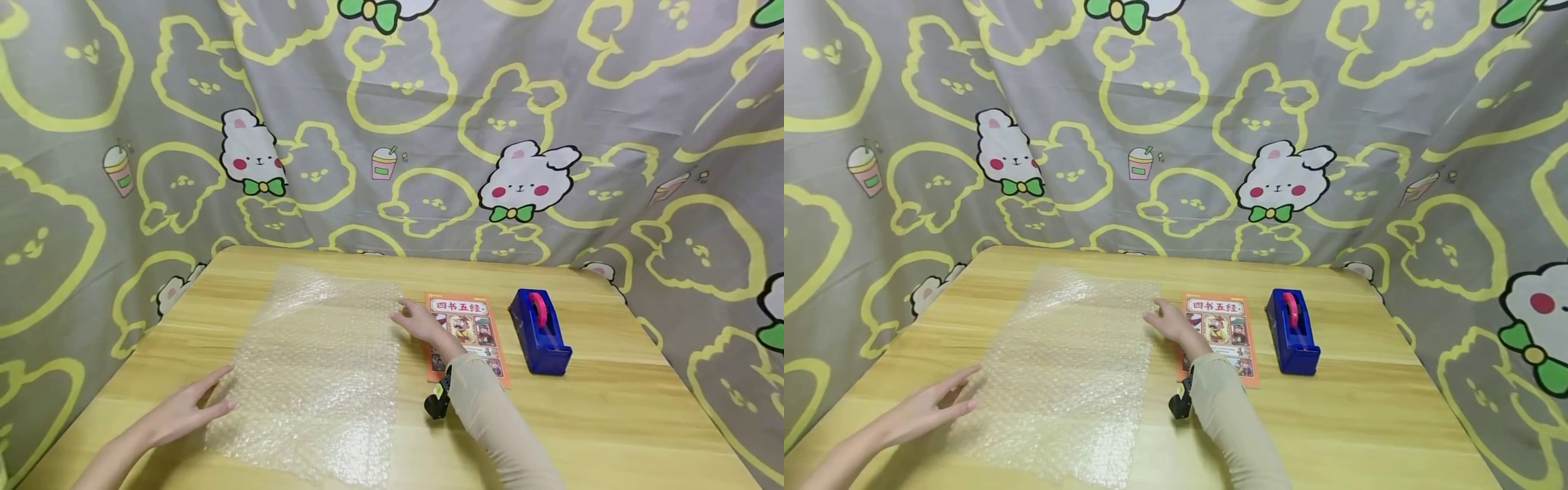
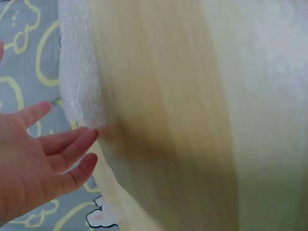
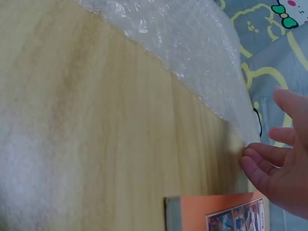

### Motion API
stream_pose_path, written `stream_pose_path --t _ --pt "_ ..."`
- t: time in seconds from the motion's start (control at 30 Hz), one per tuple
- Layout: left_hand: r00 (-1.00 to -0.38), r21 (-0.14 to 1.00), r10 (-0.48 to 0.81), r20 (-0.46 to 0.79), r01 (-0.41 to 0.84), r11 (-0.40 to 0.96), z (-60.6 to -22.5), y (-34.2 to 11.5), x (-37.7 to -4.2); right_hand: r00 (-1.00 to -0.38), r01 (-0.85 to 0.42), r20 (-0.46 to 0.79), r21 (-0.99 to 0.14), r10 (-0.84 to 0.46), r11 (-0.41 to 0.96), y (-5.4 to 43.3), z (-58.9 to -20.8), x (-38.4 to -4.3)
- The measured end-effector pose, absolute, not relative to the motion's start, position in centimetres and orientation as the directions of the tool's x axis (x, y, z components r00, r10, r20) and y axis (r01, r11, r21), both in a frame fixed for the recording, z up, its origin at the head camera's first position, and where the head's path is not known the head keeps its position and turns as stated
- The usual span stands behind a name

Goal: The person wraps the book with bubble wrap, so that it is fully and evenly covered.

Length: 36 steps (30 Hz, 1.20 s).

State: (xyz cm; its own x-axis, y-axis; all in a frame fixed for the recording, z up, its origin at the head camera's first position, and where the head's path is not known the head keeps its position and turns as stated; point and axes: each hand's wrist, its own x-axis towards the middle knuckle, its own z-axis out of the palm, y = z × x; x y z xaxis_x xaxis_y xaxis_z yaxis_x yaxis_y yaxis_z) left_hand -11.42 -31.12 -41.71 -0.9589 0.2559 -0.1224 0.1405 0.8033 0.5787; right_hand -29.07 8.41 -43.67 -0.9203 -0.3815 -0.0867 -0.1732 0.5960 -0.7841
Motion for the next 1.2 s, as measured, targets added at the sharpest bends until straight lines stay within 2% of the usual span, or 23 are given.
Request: stream_pose_path --t 0.23,0.47,0.63,0.77,0.97,1.03,1.2 --pt "-0.944 0.669 0.295 -0.148 0.124 0.733 -41.8 -31.5 -11.3 -0.93 -0.127 -0.076 -0.85 -0.359 0.511 8.3 -44.2 -29.3" --pt "-0.94 0.686 0.329 -0.09 0.181 0.704 -42.0 -32.1 -11.4 -0.929 0.08 -0.174 -0.956 -0.328 0.281 7.4 -44.2 -29.3" --pt "-0.919 0.774 0.376 -0.121 0.15 0.615 -41.9 -32.7 -11.3 -0.932 0.162 -0.21 -0.97 -0.295 0.18 7.1 -44.4 -29.2" --pt "-0.883 0.869 0.457 -0.108 0.139 0.475 -42.2 -33.1 -11.4 -0.934 0.168 -0.207 -0.974 -0.291 0.152 7.0 -44.7 -29.4" --pt "-0.797 0.951 0.605 0.006 0.191 0.242 -43.1 -33.3 -11.5 -0.925 0.141 -0.188 -0.977 -0.329 0.161 7.3 -45.2 -29.5" --pt "-0.8 0.952 0.6 -0.008 0.178 0.25 -43.2 -33.4 -11.6 -0.926 0.13 -0.18 -0.977 -0.331 0.167 7.3 -45.4 -29.6" --pt "-0.865 0.913 0.498 -0.067 0.148 0.38 -43.1 -34.2 -11.8 -0.939 0.099 -0.166 -0.969 -0.3 0.228 7.0 -45.5 -29.5"
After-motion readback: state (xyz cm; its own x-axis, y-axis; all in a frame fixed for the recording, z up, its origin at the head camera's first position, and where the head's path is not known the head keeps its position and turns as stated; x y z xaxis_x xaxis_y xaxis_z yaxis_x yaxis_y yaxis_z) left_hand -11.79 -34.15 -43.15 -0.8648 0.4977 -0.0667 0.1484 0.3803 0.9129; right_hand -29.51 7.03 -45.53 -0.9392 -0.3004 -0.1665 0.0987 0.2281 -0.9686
